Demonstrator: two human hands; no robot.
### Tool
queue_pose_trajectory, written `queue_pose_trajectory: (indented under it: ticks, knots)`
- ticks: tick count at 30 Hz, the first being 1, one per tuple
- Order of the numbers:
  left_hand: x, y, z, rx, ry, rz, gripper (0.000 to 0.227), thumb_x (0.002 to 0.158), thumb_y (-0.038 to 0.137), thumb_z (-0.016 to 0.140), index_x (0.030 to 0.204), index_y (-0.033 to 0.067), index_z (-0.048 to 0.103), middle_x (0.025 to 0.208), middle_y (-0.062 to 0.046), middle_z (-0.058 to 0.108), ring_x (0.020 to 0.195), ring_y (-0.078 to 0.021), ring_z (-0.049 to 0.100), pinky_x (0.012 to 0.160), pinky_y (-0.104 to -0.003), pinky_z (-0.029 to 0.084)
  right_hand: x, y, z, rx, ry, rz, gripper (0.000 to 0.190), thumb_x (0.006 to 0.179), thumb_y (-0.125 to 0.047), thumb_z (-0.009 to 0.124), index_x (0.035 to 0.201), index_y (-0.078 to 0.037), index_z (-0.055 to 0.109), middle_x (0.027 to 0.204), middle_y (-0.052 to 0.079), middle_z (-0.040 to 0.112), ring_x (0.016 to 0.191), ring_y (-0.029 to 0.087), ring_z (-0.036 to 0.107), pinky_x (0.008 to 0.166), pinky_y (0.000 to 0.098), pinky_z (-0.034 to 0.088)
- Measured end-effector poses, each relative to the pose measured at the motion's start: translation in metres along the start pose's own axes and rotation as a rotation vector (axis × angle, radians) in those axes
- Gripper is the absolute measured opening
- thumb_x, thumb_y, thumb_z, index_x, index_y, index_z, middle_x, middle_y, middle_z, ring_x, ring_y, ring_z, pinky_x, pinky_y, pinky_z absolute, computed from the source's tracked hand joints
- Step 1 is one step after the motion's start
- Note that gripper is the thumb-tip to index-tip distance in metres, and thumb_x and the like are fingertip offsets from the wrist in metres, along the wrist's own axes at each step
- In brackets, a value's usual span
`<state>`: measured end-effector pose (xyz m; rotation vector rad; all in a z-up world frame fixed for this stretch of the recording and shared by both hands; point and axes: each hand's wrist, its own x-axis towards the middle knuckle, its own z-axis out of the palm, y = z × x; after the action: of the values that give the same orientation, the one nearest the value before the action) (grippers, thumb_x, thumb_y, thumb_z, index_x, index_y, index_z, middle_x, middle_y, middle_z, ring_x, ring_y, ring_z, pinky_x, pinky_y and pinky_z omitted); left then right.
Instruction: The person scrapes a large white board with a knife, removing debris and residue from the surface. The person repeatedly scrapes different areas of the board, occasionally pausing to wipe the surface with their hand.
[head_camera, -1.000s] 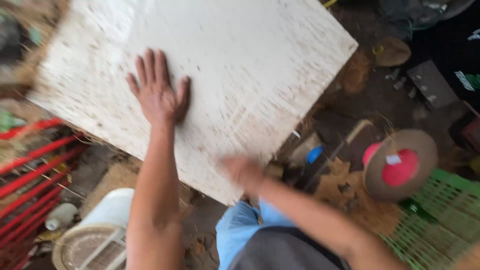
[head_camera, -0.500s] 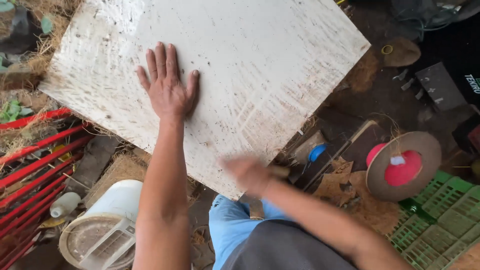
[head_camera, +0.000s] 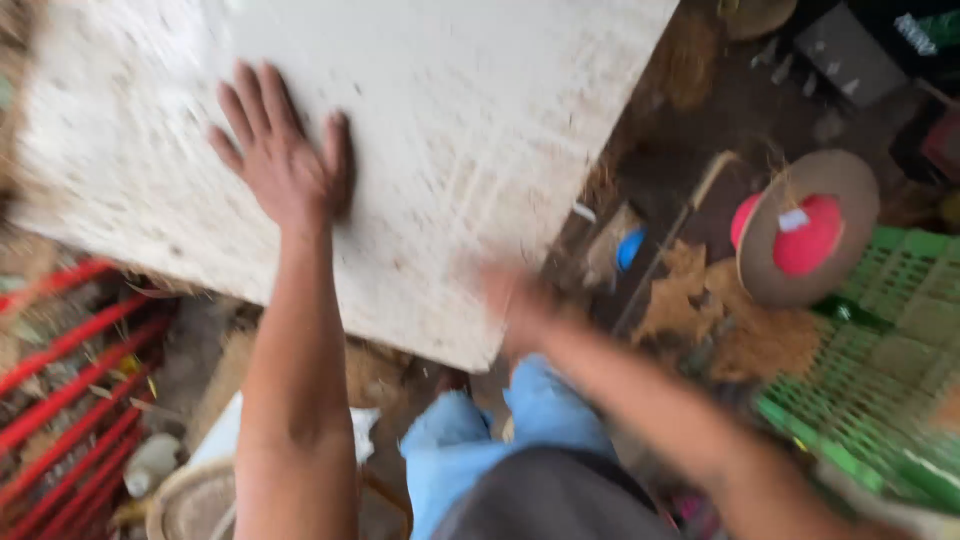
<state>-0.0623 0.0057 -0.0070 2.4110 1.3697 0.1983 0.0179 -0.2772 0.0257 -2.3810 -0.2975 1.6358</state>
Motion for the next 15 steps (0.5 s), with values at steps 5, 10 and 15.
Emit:
queue_pose_trajectory:
  ticks: [5,10,15]
  knots:
    - [-0.006,-0.001,0.007,0.049,-0.178,-0.075,0.086,0.096,0.073,0.025,0.162,0.0184,0.013,0.168,-0.002,0.006,0.154,-0.0259,0.001,0.122,-0.055,-0.004,0.064,0.057,-0.033,-0.668,0.109,-0.850,0.068,0.085,0.012,0.047,0.146,-0.018,0.045,0.118,0.016,0.063,0.083,0.022,0.060,0.073,0.0371,0.052]
    - [-0.004,-0.005,0.011,0.082,-0.133,-0.077,0.088,0.095,0.076,0.017,0.163,0.0208,0.009,0.168,0.001,0.003,0.155,-0.0246,0.000,0.124,-0.055,-0.004,0.141,0.002,-0.224,-0.367,1.044,-0.761,0.064,0.080,0.021,0.049,0.131,-0.011,0.070,0.078,0.004,0.055,0.061,0.017,0.047,0.045,0.0316,0.040]
    - [-0.007,-0.005,0.014,0.073,-0.048,-0.031,0.081,0.104,0.069,0.036,0.163,0.0182,0.018,0.168,-0.002,0.012,0.155,-0.0281,0.008,0.123,-0.057,0.002,0.043,0.026,-0.046,-0.389,0.354,-0.275,0.046,0.105,-0.039,0.036,0.071,-0.016,0.057,0.070,0.006,0.059,0.066,0.024,0.058,0.057,0.0423,0.045]
